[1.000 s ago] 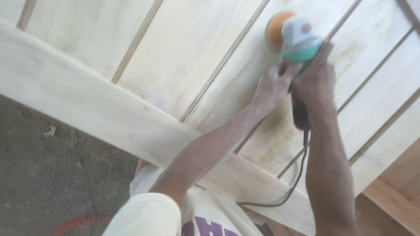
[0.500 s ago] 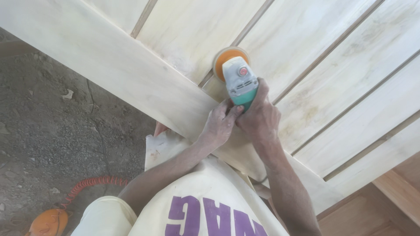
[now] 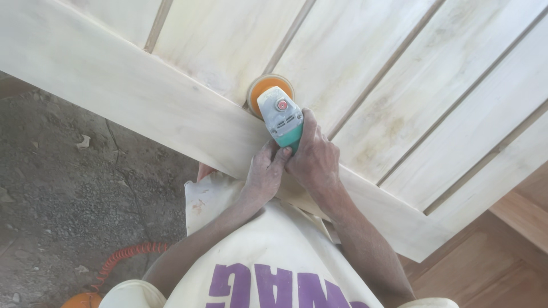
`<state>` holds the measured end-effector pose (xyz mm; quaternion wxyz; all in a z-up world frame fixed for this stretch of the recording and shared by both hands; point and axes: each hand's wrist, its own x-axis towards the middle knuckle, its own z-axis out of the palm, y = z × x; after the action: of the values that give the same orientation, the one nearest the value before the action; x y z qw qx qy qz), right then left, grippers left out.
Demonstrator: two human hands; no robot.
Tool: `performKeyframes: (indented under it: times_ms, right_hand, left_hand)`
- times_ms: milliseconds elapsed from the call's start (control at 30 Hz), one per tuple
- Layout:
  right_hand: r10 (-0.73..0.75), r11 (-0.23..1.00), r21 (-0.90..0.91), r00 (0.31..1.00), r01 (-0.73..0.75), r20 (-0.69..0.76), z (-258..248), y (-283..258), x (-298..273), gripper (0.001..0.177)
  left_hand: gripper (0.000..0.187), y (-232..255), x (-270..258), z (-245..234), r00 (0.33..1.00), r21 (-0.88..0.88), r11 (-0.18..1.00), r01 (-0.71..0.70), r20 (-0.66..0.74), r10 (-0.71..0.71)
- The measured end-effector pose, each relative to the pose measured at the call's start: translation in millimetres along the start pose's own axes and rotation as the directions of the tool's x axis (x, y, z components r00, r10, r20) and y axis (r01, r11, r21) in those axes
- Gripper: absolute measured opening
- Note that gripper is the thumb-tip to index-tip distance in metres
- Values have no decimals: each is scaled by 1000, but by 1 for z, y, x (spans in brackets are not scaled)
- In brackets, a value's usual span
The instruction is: The person uses an electric orbital sander to smooth the surface of a large, light-colored wooden door. They move the sander across the flat panels and along the frame of the door.
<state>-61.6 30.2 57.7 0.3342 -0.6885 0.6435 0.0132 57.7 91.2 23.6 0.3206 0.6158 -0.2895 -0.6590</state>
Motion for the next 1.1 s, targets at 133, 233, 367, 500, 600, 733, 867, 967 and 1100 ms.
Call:
performKeyframes:
  times_ms: [133,233,367,500,600,733,867,967,1100]
  right_hand:
    - [68,997,22,998,-68,2,1,11,-16,89]
    - [142,990,24,990,-142,10,1,20,-29,89]
    - [219,975,31,976,-219,-5,1,37,-46,90]
    - [284,958,61,958,-282,-41,-2,57,-60,89]
    - [356,934,50,931,-353,-81,-9,66,-59,89]
    - [337,942,61,931,-331,-144,-22,69,-41,85]
    - [301,954,27,943,-300,-141,-31,64,-16,88]
    - [294,955,-5,950,-297,-106,-23,56,-3,88]
    - [190,981,-3,975,-192,-118,-4,34,-6,91]
  left_hand:
    - [48,-4,-8,9,998,41,998,51,40,-53]
    - [48,-11,-11,19,996,59,997,47,76,-51]
    - [46,-15,-16,33,984,7,998,64,165,-65]
    - [46,-16,-13,46,965,60,998,22,259,-37]
    - [49,-15,2,59,957,106,994,29,284,-59]
    - [54,-9,13,67,960,25,999,20,280,-26]
    - [59,2,46,62,969,27,999,-41,245,33]
    - [61,-1,54,45,954,129,989,70,282,-104]
    - [64,-11,39,19,967,82,996,-28,255,7]
